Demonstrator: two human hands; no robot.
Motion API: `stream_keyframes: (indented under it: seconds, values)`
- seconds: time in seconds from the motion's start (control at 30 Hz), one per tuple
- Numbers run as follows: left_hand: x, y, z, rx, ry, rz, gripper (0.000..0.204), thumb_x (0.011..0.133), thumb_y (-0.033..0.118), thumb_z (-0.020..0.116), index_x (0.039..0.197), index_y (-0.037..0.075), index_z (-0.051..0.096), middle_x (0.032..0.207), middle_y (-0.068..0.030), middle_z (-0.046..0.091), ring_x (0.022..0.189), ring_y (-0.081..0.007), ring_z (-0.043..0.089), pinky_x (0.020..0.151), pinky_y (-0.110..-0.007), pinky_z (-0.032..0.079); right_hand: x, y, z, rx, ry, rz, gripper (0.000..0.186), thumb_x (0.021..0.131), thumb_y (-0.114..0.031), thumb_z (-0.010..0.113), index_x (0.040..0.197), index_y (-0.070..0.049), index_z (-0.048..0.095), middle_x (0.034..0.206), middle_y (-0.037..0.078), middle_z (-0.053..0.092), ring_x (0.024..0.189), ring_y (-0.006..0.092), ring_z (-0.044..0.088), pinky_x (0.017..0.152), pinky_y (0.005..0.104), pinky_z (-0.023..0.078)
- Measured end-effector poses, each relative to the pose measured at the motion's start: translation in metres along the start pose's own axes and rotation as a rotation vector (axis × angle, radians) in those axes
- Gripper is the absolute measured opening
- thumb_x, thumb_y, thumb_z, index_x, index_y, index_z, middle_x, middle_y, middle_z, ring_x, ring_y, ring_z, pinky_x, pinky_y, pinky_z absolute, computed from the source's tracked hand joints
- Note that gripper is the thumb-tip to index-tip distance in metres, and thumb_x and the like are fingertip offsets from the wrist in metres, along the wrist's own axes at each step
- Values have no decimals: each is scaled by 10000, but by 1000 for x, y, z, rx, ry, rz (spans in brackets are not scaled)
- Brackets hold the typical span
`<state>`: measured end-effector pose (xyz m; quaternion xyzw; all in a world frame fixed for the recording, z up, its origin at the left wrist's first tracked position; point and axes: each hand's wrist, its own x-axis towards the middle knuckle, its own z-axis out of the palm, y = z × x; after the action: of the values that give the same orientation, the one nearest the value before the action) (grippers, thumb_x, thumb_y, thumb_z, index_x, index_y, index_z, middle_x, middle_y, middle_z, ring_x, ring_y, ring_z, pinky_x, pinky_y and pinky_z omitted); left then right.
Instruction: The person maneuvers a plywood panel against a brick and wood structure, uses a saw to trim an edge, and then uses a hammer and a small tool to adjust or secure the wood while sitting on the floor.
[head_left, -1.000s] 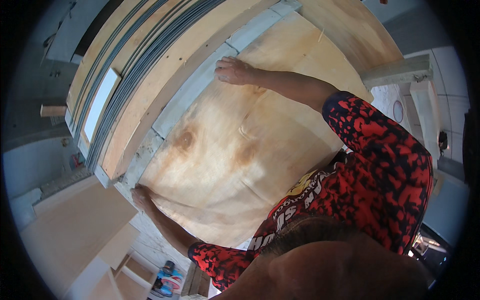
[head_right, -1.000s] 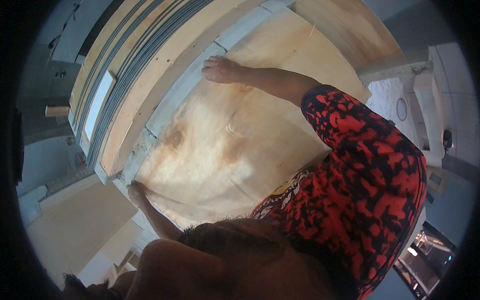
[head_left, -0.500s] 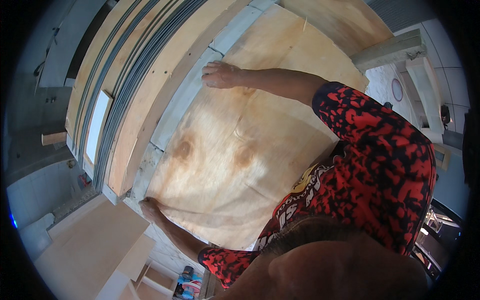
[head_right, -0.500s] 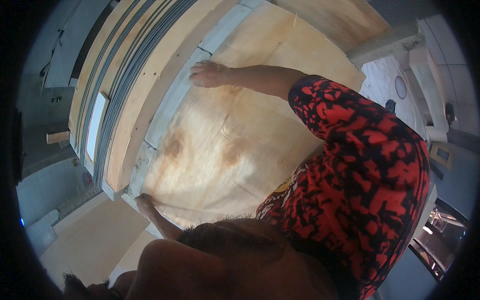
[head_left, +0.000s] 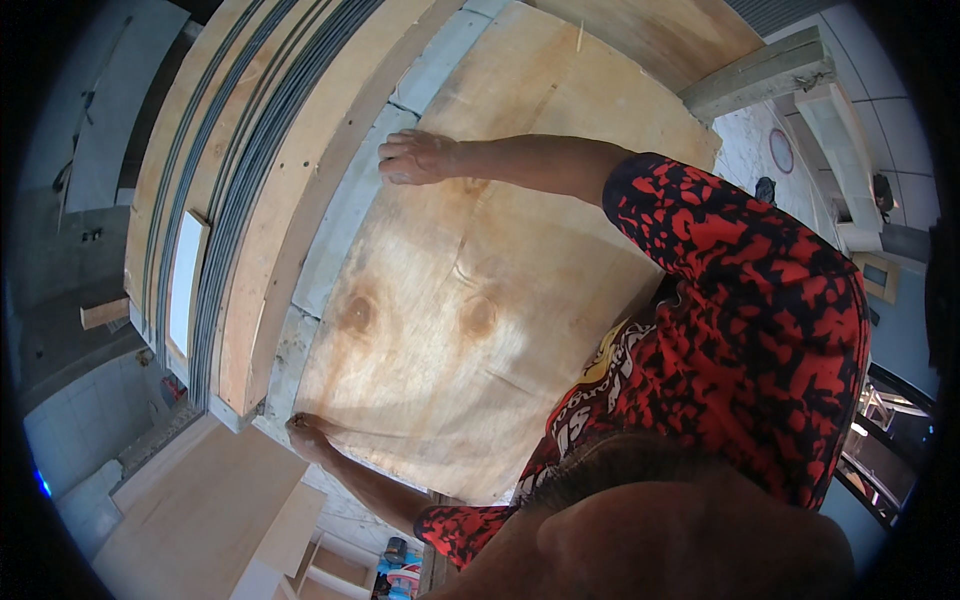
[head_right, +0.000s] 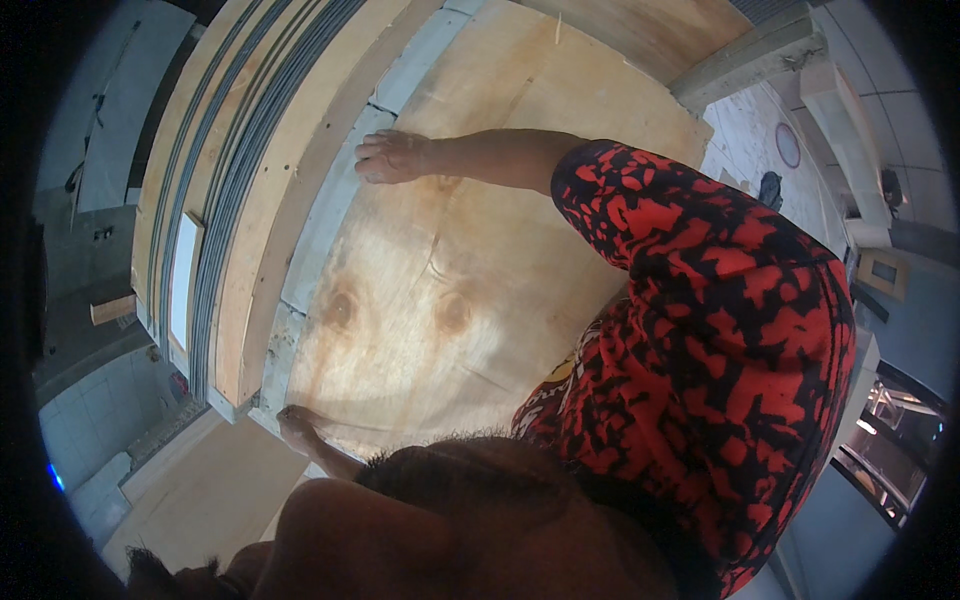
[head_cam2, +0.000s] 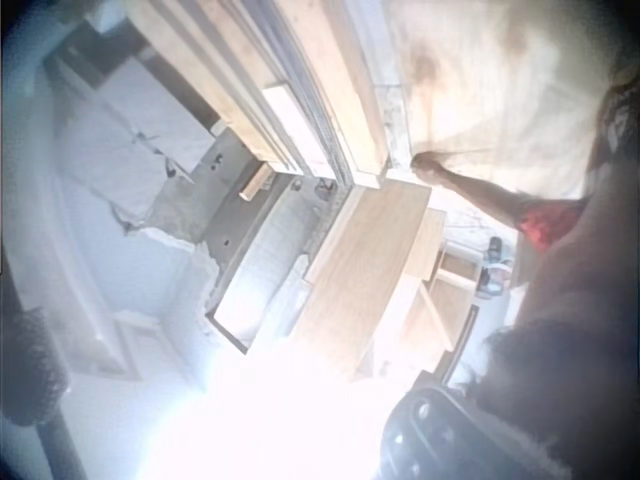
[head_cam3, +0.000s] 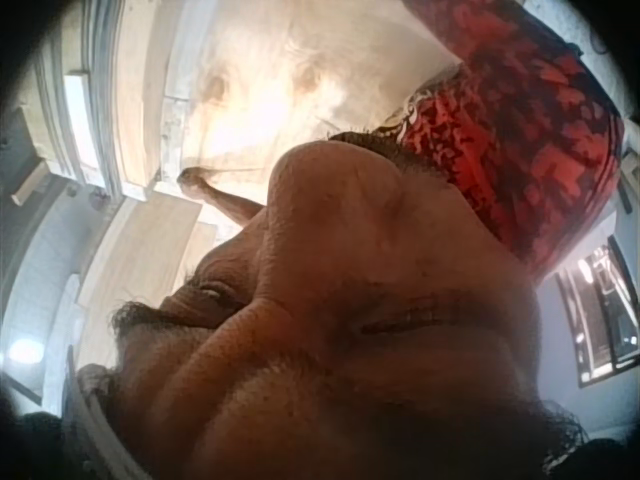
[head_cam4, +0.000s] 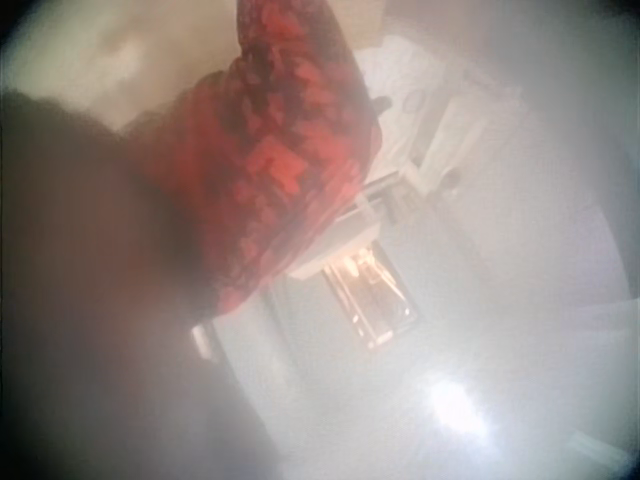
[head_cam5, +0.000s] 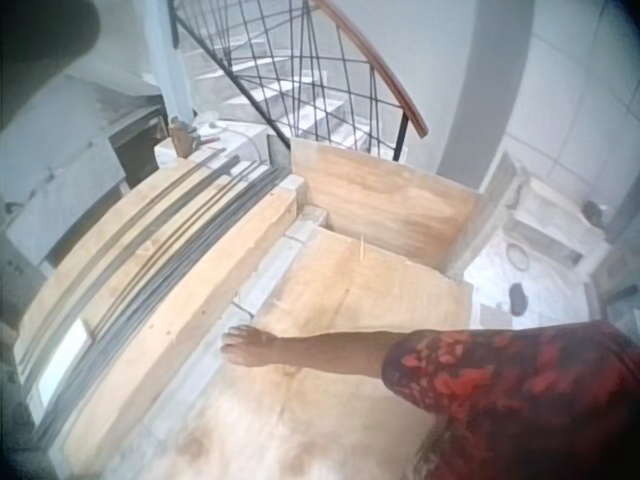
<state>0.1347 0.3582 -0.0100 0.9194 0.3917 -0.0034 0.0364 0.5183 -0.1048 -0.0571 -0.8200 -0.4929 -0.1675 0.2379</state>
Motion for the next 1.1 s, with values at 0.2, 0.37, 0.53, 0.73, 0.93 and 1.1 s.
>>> stream_keyframes:
  seconds: [0.2,0.37,0.53,0.73,0.93,1.1]
  values:
    - [-13,51,-25,287,17,-238,332,905,331,465,923,15,565,899,-219,650,838,-376,640,733,-491,498,8,-5,0,17,49,-27,97,778,-198,648,778,-121,588,831,40,522,856,224,527,768,354,450]
    - [6,69,-14,250,62,-200,325,908,327,473,958,23,576,942,-202,642,848,-374,632,721,-491,486,-8,6,-6,-13,-17,33,118,798,-246,609,824,-138,569,890,42,513,925,228,517,824,375,433]
    - [-8,7,1,91,152,-28,281,878,293,517,948,40,613,977,-174,627,840,-369,615,706,-477,471,7,-4,4,25,-39,-5,121,806,-247,603,834,-133,573,894,49,515,934,231,515,841,373,426]
    - [1,42,-1,269,150,-101,283,889,285,499,884,17,589,900,-176,631,786,-382,612,664,-483,477,-2,-1,-5,22,-63,47,128,813,-253,607,838,-130,581,900,52,520,942,229,512,845,375,422]
    - [12,11,3,92,297,-198,395,892,365,517,805,-18,557,772,-233,627,715,-410,602,638,-511,458,4,-7,-3,18,-42,18,131,811,-254,610,816,-126,587,896,52,528,935,231,517,844,374,429]
    - [15,14,9,-188,382,-153,428,848,376,591,814,-49,554,744,-216,619,651,-348,577,618,-458,455,0,-4,-4,-4,-19,30,114,802,-241,607,818,-129,594,877,51,534,924,232,525,843,376,436]
